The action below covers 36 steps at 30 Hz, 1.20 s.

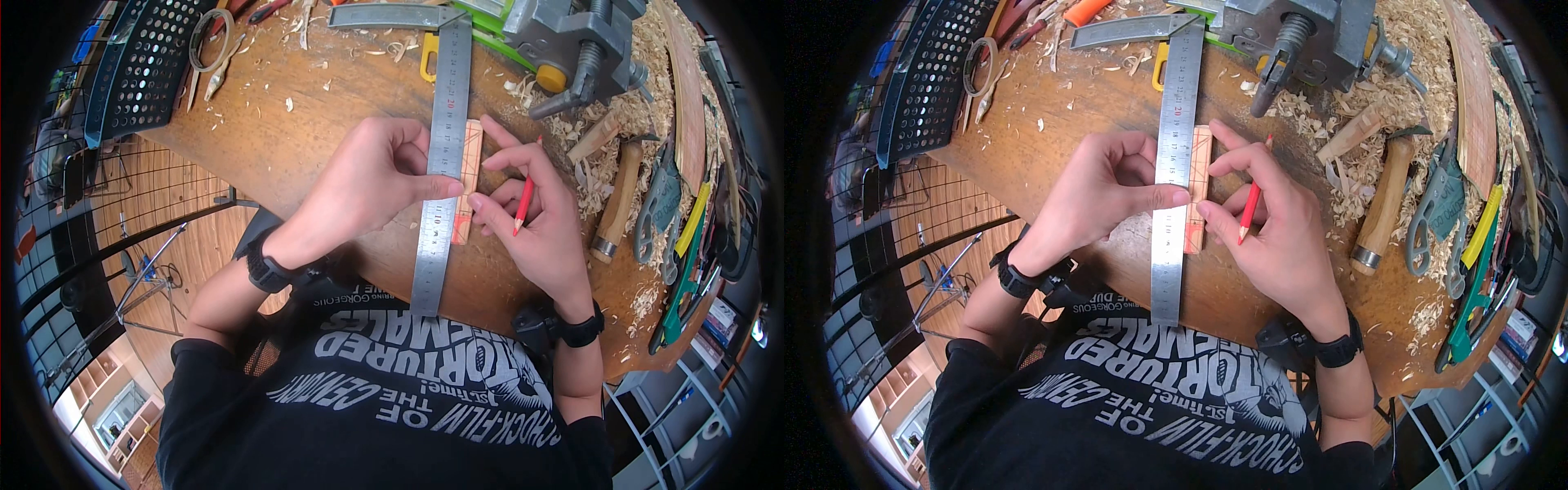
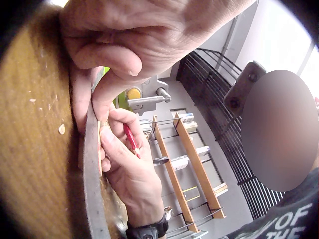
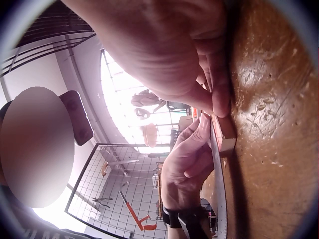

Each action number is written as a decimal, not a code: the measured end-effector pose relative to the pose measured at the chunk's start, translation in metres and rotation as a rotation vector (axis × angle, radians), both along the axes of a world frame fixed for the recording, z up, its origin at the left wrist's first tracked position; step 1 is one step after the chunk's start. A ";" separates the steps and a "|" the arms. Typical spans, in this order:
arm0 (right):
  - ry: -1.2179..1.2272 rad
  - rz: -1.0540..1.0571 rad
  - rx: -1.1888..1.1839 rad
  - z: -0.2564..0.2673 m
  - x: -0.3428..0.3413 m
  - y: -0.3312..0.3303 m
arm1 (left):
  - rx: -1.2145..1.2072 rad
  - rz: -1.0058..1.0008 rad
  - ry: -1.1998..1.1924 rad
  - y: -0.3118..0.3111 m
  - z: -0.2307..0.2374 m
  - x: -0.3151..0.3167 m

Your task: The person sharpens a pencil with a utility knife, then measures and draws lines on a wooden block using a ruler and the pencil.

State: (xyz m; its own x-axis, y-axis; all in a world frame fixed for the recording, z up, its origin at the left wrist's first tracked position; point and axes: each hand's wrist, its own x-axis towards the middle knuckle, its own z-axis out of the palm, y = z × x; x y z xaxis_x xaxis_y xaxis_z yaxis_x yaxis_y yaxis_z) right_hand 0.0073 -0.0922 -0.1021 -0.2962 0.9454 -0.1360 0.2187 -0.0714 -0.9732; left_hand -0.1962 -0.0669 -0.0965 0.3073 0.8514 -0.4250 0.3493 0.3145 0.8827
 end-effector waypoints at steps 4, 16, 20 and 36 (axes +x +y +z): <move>0.009 -0.009 -0.021 -0.001 -0.001 0.000 | 0.012 -0.004 0.007 0.000 -0.001 -0.001; 0.010 -0.015 -0.021 0.001 -0.002 0.000 | -0.015 0.011 0.001 0.000 0.001 0.000; 0.006 -0.008 -0.026 0.002 -0.001 0.000 | -0.004 0.004 -0.002 0.000 0.000 0.000; -0.033 0.019 -0.002 0.001 -0.001 0.000 | -0.013 0.024 0.032 -0.001 0.003 0.001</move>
State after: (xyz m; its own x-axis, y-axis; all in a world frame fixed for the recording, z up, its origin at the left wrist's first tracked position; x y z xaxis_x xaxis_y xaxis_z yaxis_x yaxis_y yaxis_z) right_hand 0.0067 -0.0925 -0.1008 -0.3094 0.9394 -0.1475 0.2518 -0.0687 -0.9653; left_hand -0.1953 -0.0680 -0.0938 0.2727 0.8530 -0.4450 0.3696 0.3341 0.8670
